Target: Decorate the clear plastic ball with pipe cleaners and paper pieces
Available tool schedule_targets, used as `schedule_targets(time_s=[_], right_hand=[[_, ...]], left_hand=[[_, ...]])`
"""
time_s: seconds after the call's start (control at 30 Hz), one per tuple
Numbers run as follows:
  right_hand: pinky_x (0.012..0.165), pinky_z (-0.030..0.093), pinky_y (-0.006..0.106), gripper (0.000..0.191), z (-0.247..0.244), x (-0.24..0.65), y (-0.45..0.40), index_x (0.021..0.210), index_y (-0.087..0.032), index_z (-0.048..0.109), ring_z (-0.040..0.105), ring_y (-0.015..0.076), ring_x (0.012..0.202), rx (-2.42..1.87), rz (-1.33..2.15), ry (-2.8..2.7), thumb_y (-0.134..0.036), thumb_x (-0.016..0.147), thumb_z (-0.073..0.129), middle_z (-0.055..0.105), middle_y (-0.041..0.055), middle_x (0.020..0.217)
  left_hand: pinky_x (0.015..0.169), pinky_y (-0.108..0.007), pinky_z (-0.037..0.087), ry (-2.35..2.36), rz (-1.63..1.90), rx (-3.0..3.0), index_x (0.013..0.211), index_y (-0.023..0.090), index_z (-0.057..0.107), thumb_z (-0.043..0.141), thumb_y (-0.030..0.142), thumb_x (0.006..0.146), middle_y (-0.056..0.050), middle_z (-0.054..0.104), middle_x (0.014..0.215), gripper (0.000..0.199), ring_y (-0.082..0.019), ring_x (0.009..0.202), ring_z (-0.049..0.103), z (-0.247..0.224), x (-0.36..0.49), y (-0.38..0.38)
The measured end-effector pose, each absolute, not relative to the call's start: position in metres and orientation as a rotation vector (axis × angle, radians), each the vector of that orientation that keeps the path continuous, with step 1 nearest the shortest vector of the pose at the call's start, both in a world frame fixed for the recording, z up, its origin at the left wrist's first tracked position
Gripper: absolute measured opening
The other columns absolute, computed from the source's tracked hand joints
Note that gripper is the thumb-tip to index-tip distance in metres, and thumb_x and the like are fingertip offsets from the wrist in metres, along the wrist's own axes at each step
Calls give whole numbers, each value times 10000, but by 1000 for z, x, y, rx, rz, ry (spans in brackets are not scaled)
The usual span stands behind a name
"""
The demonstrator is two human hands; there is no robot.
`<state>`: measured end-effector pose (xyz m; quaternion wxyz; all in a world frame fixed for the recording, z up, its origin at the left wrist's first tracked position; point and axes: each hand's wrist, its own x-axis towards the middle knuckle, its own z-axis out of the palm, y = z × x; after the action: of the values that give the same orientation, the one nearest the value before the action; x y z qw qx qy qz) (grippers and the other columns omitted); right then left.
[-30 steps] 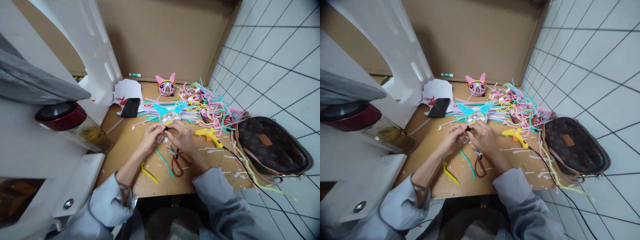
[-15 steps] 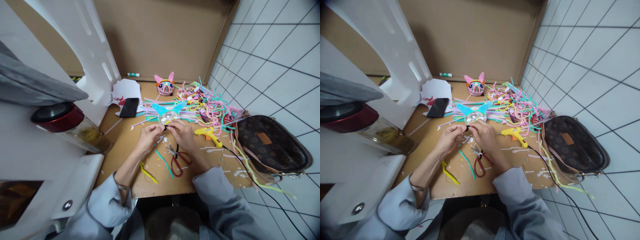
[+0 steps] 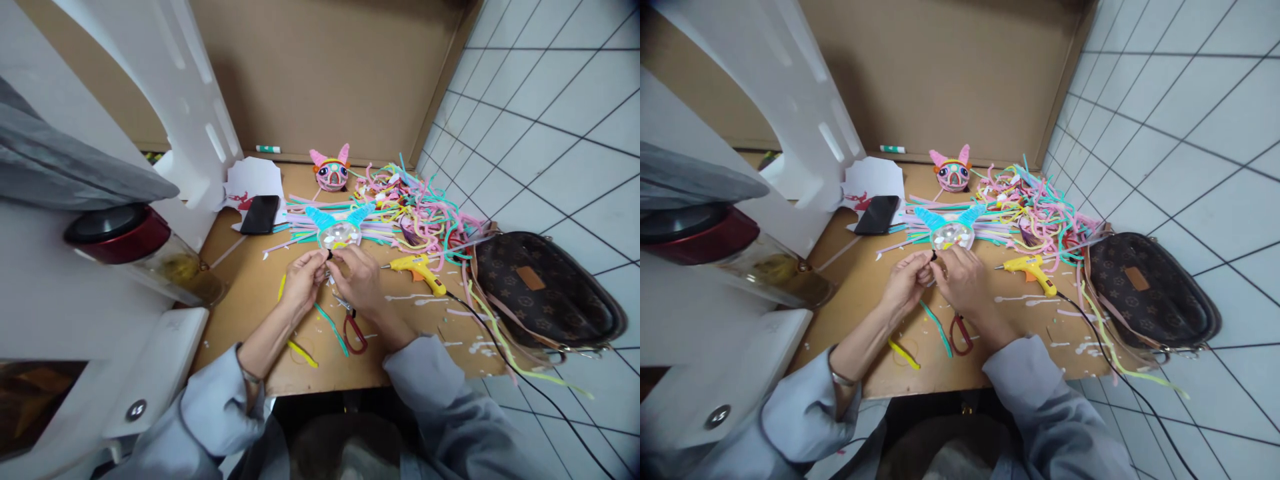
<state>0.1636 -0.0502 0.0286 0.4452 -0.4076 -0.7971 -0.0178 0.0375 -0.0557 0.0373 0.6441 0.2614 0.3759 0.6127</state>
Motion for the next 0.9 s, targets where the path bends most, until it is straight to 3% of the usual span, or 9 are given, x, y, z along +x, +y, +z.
schedule_targets(time_s=[0.33, 0.63, 0.9], right_hand=[[714, 464, 316, 59, 33, 173, -44, 909, -197, 641, 618, 203, 777, -950, -9, -1980, -246, 902, 610, 669, 57, 833], [727, 489, 316, 40, 46, 181, -40, 873, -207, 637, 636, 204, 810, -878, 39, -2014, -206, 833, 634, 684, 55, 837], [759, 507, 330, 114, 47, 184, -41, 973, -201, 671, 654, 209, 849, -807, 4, -2059, -208, 867, 630, 710, 64, 891]], left_hand=[[428, -174, 142, 822, 1346, 575, 642, 106, 612, 901, 343, 477, 91, 383, 475, 408, -5, 430, 250, 38, 39, -57], [455, -199, 158, 863, 1310, 795, 615, 118, 625, 865, 435, 542, 66, 395, 487, 404, -25, 442, 276, 43, 34, -59], [451, -213, 152, 958, 1299, 872, 645, 127, 680, 888, 491, 494, 65, 425, 445, 445, -31, 419, 265, 43, 30, -57]])
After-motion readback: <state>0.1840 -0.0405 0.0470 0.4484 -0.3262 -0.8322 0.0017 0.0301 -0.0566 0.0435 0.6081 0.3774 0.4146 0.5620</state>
